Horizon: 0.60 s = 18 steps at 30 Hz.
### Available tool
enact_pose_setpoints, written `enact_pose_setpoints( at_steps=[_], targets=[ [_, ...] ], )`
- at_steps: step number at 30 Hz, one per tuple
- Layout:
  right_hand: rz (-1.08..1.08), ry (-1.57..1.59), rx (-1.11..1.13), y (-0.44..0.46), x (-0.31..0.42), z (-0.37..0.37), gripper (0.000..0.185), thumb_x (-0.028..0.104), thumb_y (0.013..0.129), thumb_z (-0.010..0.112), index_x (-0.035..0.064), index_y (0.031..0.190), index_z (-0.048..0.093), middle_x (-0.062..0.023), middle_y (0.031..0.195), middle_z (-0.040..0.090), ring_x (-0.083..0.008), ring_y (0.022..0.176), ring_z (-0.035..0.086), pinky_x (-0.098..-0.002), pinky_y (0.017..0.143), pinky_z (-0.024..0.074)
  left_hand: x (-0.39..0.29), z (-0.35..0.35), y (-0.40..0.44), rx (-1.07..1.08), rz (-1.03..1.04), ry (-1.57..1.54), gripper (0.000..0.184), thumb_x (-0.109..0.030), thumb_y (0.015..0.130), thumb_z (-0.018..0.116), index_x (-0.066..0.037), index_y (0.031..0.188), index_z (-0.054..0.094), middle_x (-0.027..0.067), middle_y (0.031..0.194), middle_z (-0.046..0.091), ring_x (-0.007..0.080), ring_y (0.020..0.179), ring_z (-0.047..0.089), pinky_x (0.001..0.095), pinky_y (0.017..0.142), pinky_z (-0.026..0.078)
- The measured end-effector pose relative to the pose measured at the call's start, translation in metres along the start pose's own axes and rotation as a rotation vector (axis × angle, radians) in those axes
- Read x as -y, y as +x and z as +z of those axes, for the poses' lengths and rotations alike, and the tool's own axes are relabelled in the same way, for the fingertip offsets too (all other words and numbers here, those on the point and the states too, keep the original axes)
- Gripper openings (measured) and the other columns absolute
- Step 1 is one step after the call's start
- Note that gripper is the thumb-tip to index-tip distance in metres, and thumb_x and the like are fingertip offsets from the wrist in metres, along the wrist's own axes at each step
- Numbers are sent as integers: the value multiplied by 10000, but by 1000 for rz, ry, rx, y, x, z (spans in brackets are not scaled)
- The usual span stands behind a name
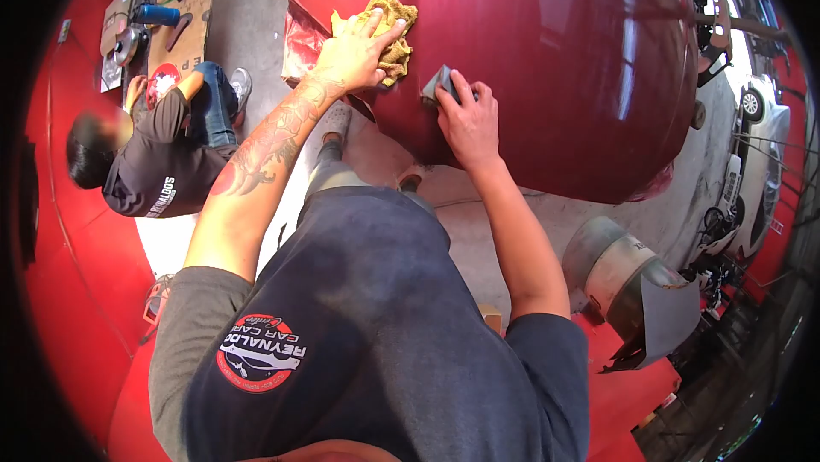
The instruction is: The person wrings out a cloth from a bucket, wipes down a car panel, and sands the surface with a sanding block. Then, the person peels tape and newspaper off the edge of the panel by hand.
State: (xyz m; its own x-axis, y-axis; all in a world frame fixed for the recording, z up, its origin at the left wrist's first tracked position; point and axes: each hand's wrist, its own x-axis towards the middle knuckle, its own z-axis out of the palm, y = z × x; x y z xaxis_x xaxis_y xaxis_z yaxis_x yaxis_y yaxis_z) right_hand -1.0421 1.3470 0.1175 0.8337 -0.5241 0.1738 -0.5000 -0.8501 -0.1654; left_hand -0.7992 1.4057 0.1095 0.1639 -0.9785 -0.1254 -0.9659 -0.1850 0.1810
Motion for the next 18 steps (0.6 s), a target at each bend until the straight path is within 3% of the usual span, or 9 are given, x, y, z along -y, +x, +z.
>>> enact_pose_setpoints(
  at_steps=[3, 7, 11, 12, 18],
  targets=[
    [-36, -2, 58, -43, -3, -3, 445, 137, 717, 742, 186, 1153, 672, -35, 1329, 541, -308, 1059, 510, -418, 863, 459, 0, 0, 1, 26, -1, 40, 838, -432, 750, 746, -301, 1481, 359, 135, 1504, 389, 363, 1321, 405, 654, 1090, 224],
    [-86, -45, 44, -5, -7, -2, 401, 149, 719, 724, 194, 1114, 678, -39, 1306, 550, -304, 1054, 512, -428, 854, 455, -2, 2, 1, 37, -11, 14, 848, -394, 745, 761, -303, 1483, 355, 133, 1506, 387, 366, 1332, 389, 637, 1089, 237],
    [18, -85, -33, 10, 1, 6, 388, 169, 751, 711, 211, 1135, 669, -50, 1295, 553, -320, 1046, 511, -427, 831, 454, -2, 2, -2, 10, -9, 26, 846, -381, 754, 757, -306, 1488, 345, 131, 1510, 383, 370, 1333, 386, 614, 1093, 244],
    [46, -64, -38, -2, 4, 6, 394, 173, 751, 715, 215, 1140, 668, -47, 1294, 554, -317, 1042, 512, -424, 830, 454, 0, 0, -2, 14, 14, -28, 889, -297, 746, 758, -288, 1509, 303, 178, 1499, 371, 422, 1301, 421, 525, 1093, 353],
    [25, -90, -44, -31, 2, 5, 384, 190, 736, 734, 226, 1115, 681, -31, 1275, 563, -294, 1016, 523, -406, 805, 459, -1, 0, -1, -1, 19, 41, 880, -303, 742, 756, -285, 1503, 315, 175, 1491, 376, 422, 1286, 432, 553, 1089, 338]
  ],
)
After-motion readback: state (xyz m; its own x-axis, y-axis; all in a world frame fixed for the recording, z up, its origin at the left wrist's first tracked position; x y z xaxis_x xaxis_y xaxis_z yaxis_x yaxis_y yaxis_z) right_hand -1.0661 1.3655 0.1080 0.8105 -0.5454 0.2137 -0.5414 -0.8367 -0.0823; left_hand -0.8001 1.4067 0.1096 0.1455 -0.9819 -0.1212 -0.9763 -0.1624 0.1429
